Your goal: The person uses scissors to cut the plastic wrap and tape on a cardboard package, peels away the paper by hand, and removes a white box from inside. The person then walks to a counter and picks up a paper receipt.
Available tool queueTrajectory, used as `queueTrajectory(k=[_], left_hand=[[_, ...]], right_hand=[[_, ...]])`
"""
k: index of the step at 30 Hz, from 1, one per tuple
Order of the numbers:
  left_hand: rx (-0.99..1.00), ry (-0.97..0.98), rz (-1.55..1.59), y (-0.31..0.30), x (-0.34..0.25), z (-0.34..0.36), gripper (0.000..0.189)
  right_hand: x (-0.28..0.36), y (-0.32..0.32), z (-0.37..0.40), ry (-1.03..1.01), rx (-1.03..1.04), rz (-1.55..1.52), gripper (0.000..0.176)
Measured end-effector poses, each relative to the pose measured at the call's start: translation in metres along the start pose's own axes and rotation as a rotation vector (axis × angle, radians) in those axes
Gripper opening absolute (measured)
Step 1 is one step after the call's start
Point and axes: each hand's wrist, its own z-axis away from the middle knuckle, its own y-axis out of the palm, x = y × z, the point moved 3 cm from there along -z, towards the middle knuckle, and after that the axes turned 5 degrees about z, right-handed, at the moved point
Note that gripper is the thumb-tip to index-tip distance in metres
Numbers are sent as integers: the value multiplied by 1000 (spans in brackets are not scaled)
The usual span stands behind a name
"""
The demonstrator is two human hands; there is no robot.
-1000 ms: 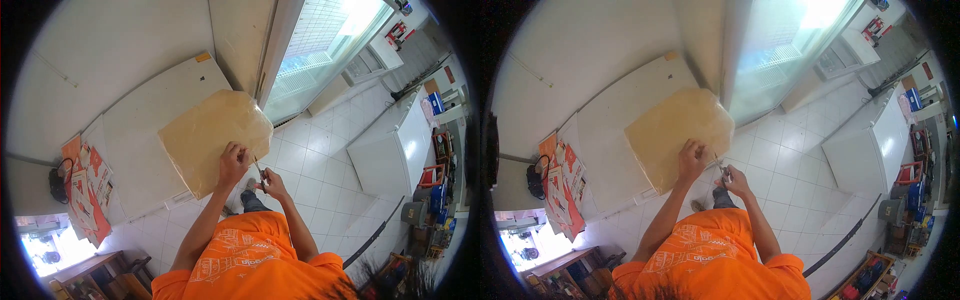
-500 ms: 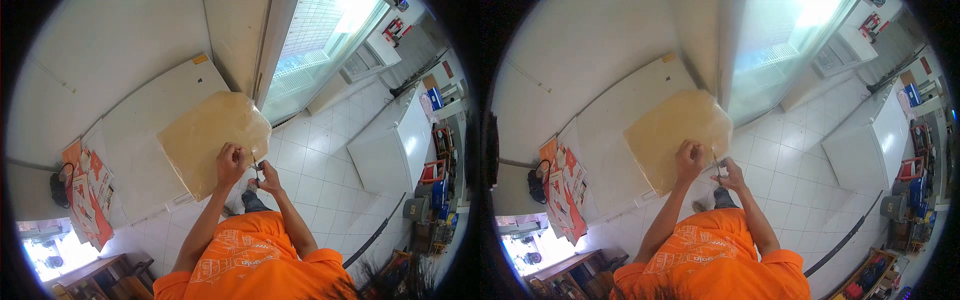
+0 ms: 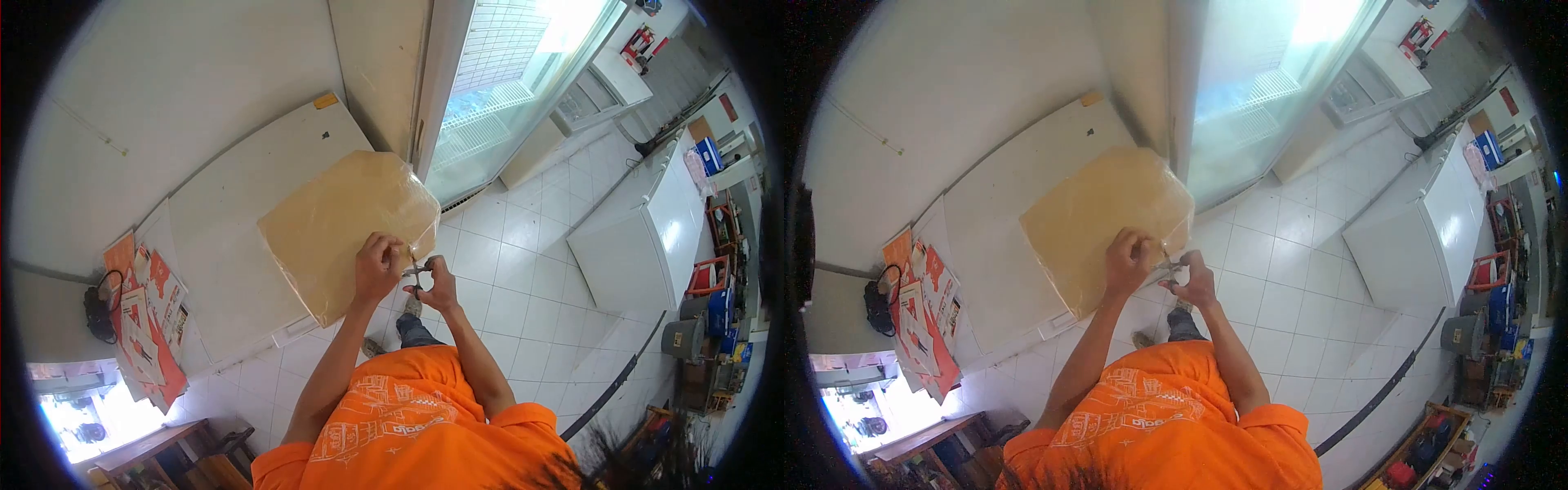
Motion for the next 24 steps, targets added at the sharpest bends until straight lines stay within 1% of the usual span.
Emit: queueTrajectory(k=[2, 3, 5, 6, 8, 12, 14, 15, 17, 18, 20, 21, 23, 24], left_hand=[[73, 95, -36, 4, 5, 1, 13], [73, 96, -35, 3, 5, 1, 13], [133, 71, 15, 2, 8, 1, 20], [133, 72, 14, 0, 6, -1, 20], [239, -12, 12, -2, 4, -1, 22], [291, 1, 4, -1, 14, 1, 24], [345, 69, -64, -1, 12, -1, 25], [347, 70, -64, -3, 9, -2, 25], [408, 182, -153, -5, -1, -5, 29], [407, 182, -151, -6, -3, -8, 29], [573, 181, -236, -6, -6, -16, 35], [570, 181, -236, -9, -7, -21, 35], [772, 175, -316, -9, -10, -30, 38], [769, 177, -315, -10, -8, -35, 38]], right_hand=[[1, -4, 1, -39, -31, 81, 79], [2, -5, -1, -40, -32, 82, 79], [4, -6, -6, -87, -45, 132, 81], [2, -6, -7, -88, -45, 131, 81], [-3, -4, -9, -45, 5, 148, 83], [-14, 2, -16, -103, -38, 165, 87], [-14, 2, -20, -82, -26, 161, 84], [-14, 1, -19, -80, -28, 161, 84], [-14, -2, -18, -40, 4, 152, 82], [-12, -5, -17, -41, 4, 154, 82], [-8, -10, -13, -15, 14, 161, 77], [-6, -13, -9, -17, 16, 162, 77], [-1, -23, 2, -22, -5, 226, 78], [3, -31, 8, -25, -5, 227, 78]])
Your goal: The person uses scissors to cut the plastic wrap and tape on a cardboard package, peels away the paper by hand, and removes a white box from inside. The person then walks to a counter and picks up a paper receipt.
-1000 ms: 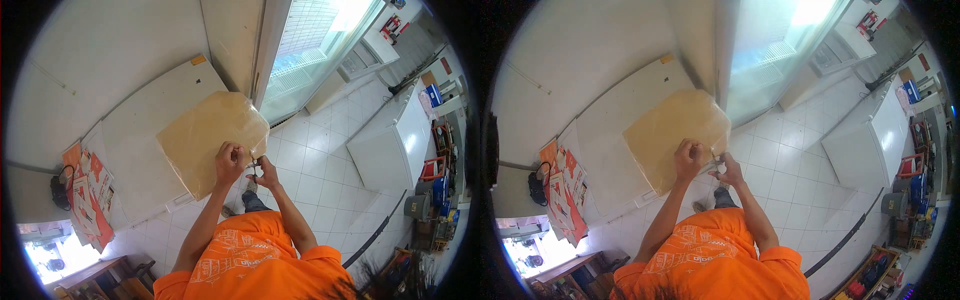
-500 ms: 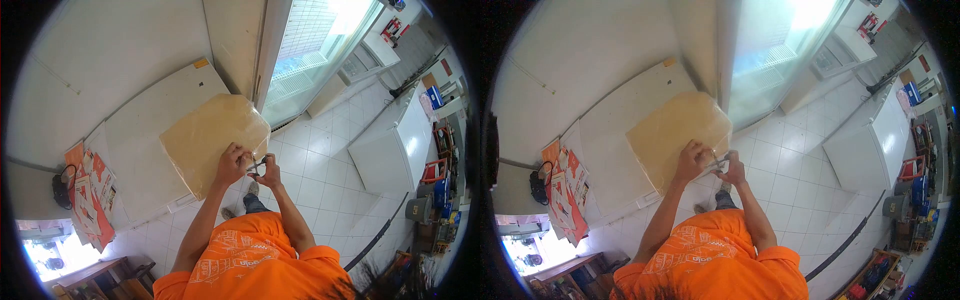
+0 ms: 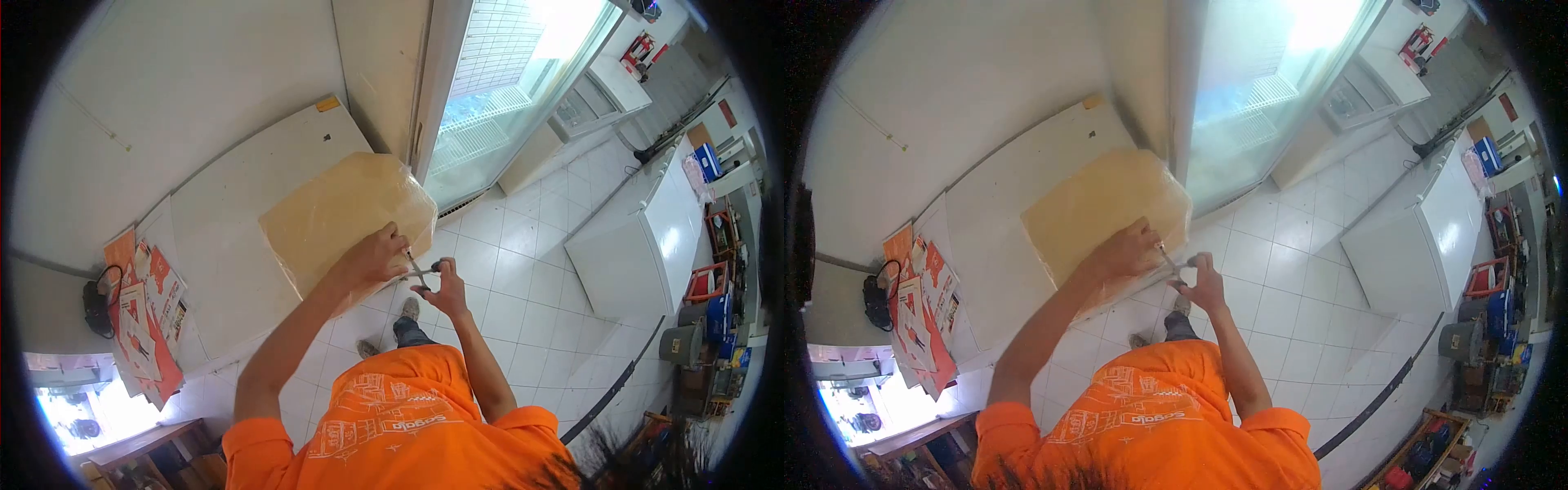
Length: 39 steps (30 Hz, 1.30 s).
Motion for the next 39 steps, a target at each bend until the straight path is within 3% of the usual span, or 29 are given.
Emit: queueTrajectory(k=[2, 3, 8, 10, 12, 14, 17, 20, 23, 28, 31, 33, 39], left_hand=[[146, 97, -102, 3, 7, -9, 35], [146, 99, -103, -1, 11, -17, 35], [566, 284, -378, 16, 29, -55, 22], [601, 290, -392, 13, 24, -60, 24], [639, 297, -408, 8, 15, -64, 27], [753, 279, -479, 7, 7, -65, 18], [710, 386, -468, 0, 5, -65, 20], [677, 331, -428, -15, -8, -60, 18], [631, 318, -531, -17, -15, -56, 15], [592, 271, -629, -12, -13, -50, 16], [549, 253, -615, -13, -12, -46, 16], [534, 259, -615, -13, -10, -41, 16], [402, 207, -447, -15, 0, -30, 16]], right_hand=[[-6, -16, 20, 108, 88, 34, 76], [-11, -22, 32, 96, 48, 14, 75], [-29, -51, 89, 206, -8, -20, 72], [-26, -62, 100, 234, -26, -43, 71], [-21, -72, 108, 418, 89, -69, 68], [-16, -81, 105, 487, 149, -74, 64], [-9, -91, 87, 371, 129, -63, 63], [7, -106, 45, 274, 128, -5, 62], [12, -113, 3, 221, 305, 152, 61], [19, -122, -55, 115, 380, 224, 59], [19, -123, -72, 50, 403, 221, 57], [20, -126, -77, 70, 482, 200, 44], [15, -126, -79, 34, 478, 188, 46]])
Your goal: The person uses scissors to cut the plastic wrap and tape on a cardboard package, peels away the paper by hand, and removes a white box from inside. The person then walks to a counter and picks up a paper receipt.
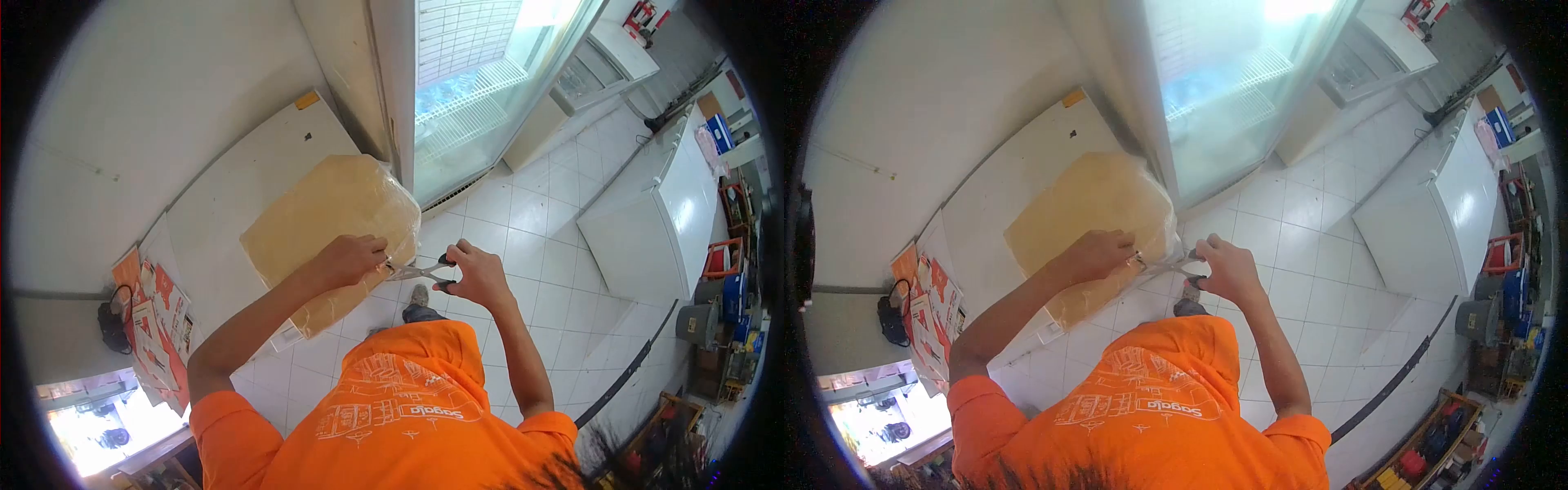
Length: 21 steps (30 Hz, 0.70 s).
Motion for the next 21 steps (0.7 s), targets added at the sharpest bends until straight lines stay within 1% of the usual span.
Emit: queueTrajectory(k=[2, 5, 9, 16, 19, 21], left_hand=[[-26, -22, 104, -2, 2, 0, 15], [31, 2, 105, -11, -1, -3, 14], [53, -10, 108, -10, 1, -4, 12], [92, -36, 112, -15, -3, -4, 15], [102, -55, 130, -15, -5, -5, 15], [110, -78, 145, -16, -4, -6, 16]], right_hand=[[-1, -4, -4, -1, 16, 14, 46], [-2, -15, -11, -22, 56, 39, 45], [-6, -20, -22, -67, 84, 55, 43], [-8, -27, -35, -78, 146, 73, 44], [-7, -26, -39, -111, 148, 66, 44], [-1, -22, -47, -196, 120, 125, 47]])
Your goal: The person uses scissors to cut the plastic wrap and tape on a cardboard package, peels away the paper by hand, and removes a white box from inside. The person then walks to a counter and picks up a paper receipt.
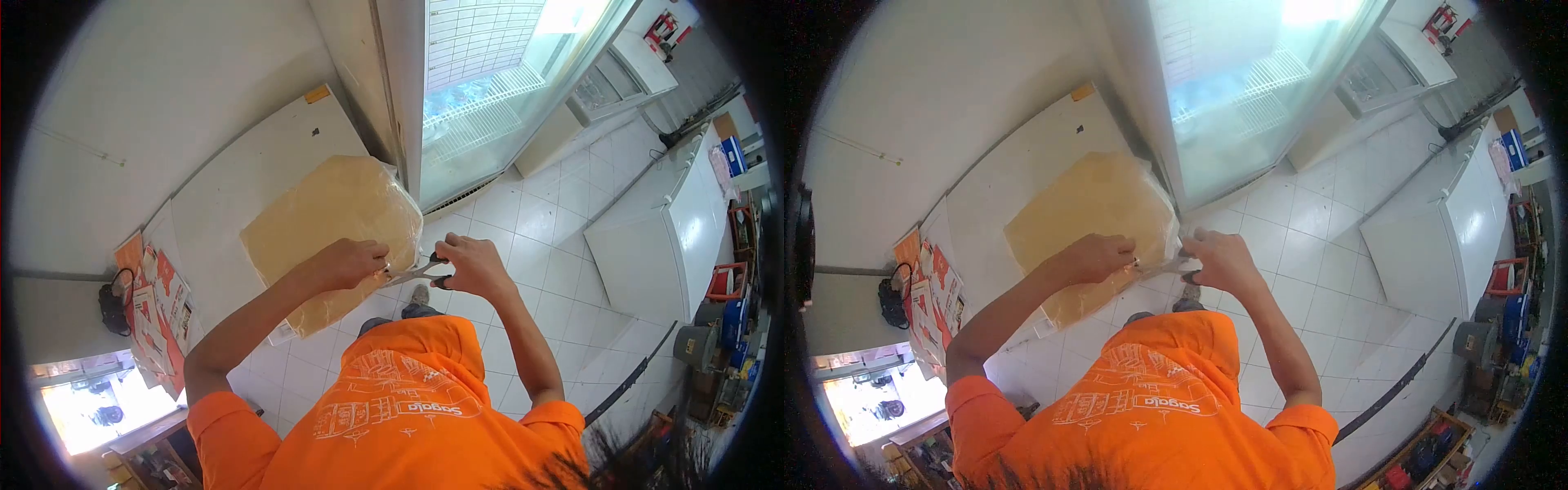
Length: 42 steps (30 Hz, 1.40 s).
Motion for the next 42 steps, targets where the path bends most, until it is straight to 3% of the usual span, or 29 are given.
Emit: queueTrajectory(k=[12, 23, 25, 30, 40, 42], left_hand=[[53, 27, 3, -4, 4, -10, 16], [126, -12, 16, -17, 1, -14, 17], [48, 39, 19, -13, 5, -10, 16], [-124, 184, 104, -11, 14, -1, 13], [115, 149, -52, 1, 5, 12, 23], [121, 194, -89, 6, 5, 13, 27]], right_hand=[[1, -25, -43, -152, 67, 153, 37], [16, 7, -70, -311, 145, -4, 33], [18, 12, -70, -322, 144, -1, 33], [18, 19, -64, -276, 113, 65, 32], [15, -1, -24, -136, 26, 61, 43], [8, -1, -16, -12, 98, 41, 47]])
